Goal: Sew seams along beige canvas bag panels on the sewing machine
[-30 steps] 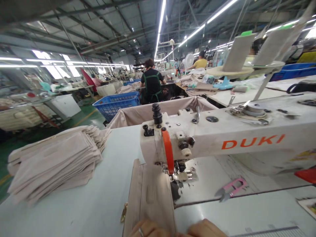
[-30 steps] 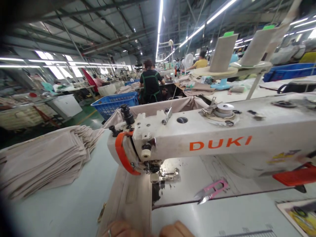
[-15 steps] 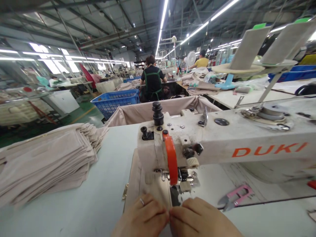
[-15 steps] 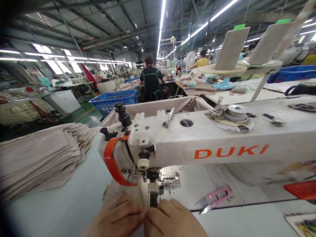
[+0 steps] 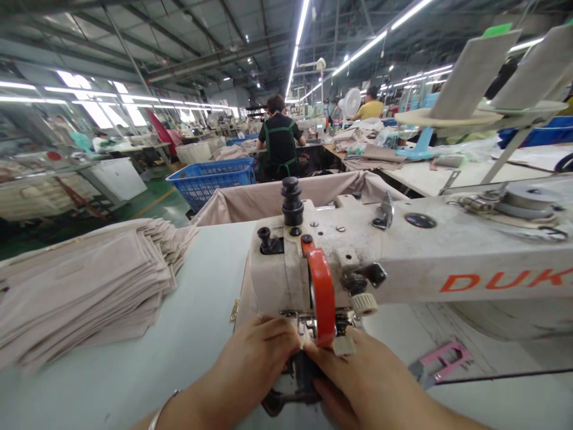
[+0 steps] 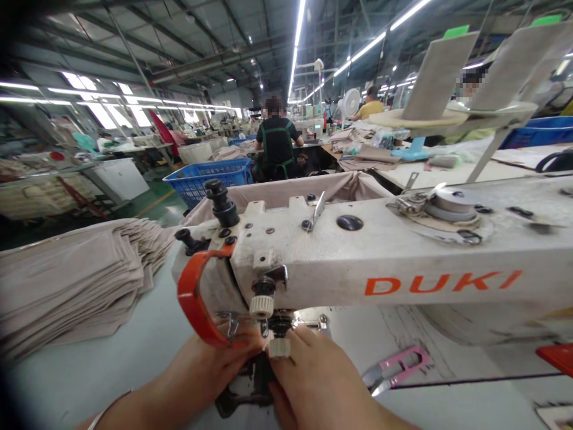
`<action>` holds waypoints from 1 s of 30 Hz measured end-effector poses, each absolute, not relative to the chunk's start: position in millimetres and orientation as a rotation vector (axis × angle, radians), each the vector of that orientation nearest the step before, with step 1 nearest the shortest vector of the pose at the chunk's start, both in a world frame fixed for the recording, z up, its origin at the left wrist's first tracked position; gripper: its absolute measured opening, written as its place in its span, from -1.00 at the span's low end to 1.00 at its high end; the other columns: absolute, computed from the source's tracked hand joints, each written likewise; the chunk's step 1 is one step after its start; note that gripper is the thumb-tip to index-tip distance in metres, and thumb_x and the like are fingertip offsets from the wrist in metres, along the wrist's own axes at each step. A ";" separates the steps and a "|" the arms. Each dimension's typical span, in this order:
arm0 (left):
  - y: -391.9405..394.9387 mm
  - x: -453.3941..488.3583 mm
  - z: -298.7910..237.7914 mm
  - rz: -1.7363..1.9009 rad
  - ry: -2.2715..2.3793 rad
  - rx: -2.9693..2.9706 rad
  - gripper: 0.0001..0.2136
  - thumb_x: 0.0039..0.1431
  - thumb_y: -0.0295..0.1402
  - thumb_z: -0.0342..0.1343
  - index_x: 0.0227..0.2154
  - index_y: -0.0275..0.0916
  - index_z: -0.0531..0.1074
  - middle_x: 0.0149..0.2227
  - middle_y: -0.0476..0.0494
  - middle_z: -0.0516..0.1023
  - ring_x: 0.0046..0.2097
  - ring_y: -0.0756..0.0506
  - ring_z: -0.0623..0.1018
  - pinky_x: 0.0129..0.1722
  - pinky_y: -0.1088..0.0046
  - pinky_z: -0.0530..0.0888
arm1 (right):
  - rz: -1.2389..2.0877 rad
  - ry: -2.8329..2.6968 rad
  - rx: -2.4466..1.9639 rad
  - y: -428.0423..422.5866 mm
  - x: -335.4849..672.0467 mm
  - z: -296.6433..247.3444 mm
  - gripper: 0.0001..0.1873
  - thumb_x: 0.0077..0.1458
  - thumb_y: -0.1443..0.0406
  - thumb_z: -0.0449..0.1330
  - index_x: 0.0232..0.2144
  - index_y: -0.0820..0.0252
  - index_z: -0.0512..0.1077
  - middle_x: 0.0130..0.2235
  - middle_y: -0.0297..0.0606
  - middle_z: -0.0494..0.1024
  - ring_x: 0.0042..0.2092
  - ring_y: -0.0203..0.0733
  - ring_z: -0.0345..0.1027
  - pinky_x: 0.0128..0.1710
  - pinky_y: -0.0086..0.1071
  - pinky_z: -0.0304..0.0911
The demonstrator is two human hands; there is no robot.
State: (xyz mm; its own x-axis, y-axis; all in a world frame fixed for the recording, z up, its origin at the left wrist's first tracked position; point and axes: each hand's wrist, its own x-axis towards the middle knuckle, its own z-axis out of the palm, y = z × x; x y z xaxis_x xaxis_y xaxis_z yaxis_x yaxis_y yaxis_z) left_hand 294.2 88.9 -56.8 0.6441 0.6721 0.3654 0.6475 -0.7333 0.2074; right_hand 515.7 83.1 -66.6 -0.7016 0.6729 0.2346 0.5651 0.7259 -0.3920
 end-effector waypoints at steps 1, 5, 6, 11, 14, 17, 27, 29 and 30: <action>92.0 293.2 -59.1 0.665 1.147 2.794 -0.72 0.41 -0.48 -0.13 -0.28 -0.16 0.49 -0.31 -0.01 0.63 -0.23 -0.06 0.61 -0.10 0.42 0.53 | 0.441 -2.569 -0.991 83.7 514.6 -64.0 -0.69 0.07 0.41 0.13 -0.13 0.22 0.53 0.01 -0.05 0.56 -0.02 0.13 0.45 -0.03 -0.03 0.45; 103.6 289.9 -69.0 0.716 1.237 2.730 -0.75 0.37 -0.45 -0.06 -0.28 -0.13 0.54 -0.24 -0.04 0.67 -0.18 -0.10 0.62 -0.06 0.37 0.54 | 0.496 -2.562 -1.097 85.5 512.2 -59.0 -0.72 0.07 0.39 0.14 -0.15 0.23 0.53 -0.04 -0.04 0.55 0.00 0.14 0.44 -0.01 -0.02 0.43; 105.6 289.6 -70.2 0.723 1.257 2.708 -0.74 0.37 -0.45 -0.05 -0.28 -0.12 0.55 -0.21 -0.04 0.67 -0.16 -0.10 0.63 -0.04 0.36 0.54 | 0.497 -2.562 -1.106 85.6 512.1 -59.0 -0.73 0.08 0.39 0.14 -0.16 0.23 0.53 -0.06 -0.04 0.55 -0.02 0.14 0.44 -0.02 -0.03 0.43; 109.9 289.9 -69.1 0.674 1.315 2.650 -0.72 0.38 -0.48 -0.06 -0.22 -0.13 0.57 -0.11 -0.02 0.67 -0.01 -0.13 0.60 0.09 0.27 0.49 | 0.489 -2.533 -1.100 84.6 512.2 -62.5 -0.74 0.08 0.40 0.12 -0.19 0.20 0.53 -0.06 -0.07 0.54 -0.03 0.10 0.44 -0.04 -0.05 0.44; 110.7 288.3 -71.7 0.639 1.347 2.640 -0.74 0.38 -0.47 -0.05 -0.16 -0.14 0.56 -0.05 -0.05 0.65 0.04 -0.14 0.57 0.09 0.25 0.49 | 0.471 -2.505 -1.083 83.8 511.8 -64.0 -0.72 0.07 0.40 0.12 -0.17 0.20 0.52 -0.02 -0.08 0.54 -0.01 0.09 0.43 -0.02 -0.06 0.43; 111.2 285.9 -75.3 0.622 1.430 2.644 -0.75 0.36 -0.44 -0.03 -0.30 -0.17 0.58 -0.22 -0.08 0.66 -0.09 -0.14 0.60 -0.03 0.29 0.55 | 0.454 -2.513 -1.078 83.3 510.6 -63.5 -0.79 0.08 0.40 0.11 -0.26 0.19 0.52 -0.02 -0.09 0.54 0.00 0.08 0.43 0.00 -0.06 0.41; 80.6 298.9 -30.1 0.535 1.352 2.397 -0.80 0.24 -0.50 0.09 -0.23 -0.11 0.59 -0.19 0.00 0.67 -0.13 -0.09 0.64 -0.11 0.43 0.58 | 0.370 -2.410 -0.935 80.8 521.9 -70.3 -0.75 0.20 0.41 0.09 -0.17 0.14 0.54 -0.22 -0.18 0.56 -0.18 -0.05 0.39 -0.18 -0.20 0.39; 70.8 297.7 -26.9 0.534 1.281 2.490 -0.80 0.23 -0.48 0.10 -0.17 -0.12 0.57 -0.12 -0.03 0.65 -0.09 -0.09 0.63 -0.05 0.42 0.58 | 0.388 -2.439 -0.896 81.9 523.7 -72.2 -0.75 0.21 0.41 0.12 -0.12 0.12 0.52 -0.19 -0.21 0.57 -0.15 -0.06 0.38 -0.11 -0.19 0.37; 66.4 295.7 -27.9 0.557 1.230 2.584 -0.80 0.24 -0.44 0.10 -0.13 -0.14 0.56 -0.09 -0.07 0.64 -0.06 -0.10 0.62 -0.03 0.40 0.58 | 0.398 -2.461 -0.874 82.5 523.9 -72.7 -0.78 0.23 0.40 0.13 -0.13 0.12 0.52 -0.17 -0.23 0.57 -0.12 -0.06 0.38 -0.07 -0.18 0.36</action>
State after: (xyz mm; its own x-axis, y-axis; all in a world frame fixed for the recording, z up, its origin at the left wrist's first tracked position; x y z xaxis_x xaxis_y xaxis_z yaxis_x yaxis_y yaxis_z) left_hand 295.7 66.4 -27.9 0.5767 0.7810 0.2397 0.6954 -0.6233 0.3576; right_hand 523.9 82.5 -72.7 -0.6724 0.6506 0.3528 0.5064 0.7521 -0.4217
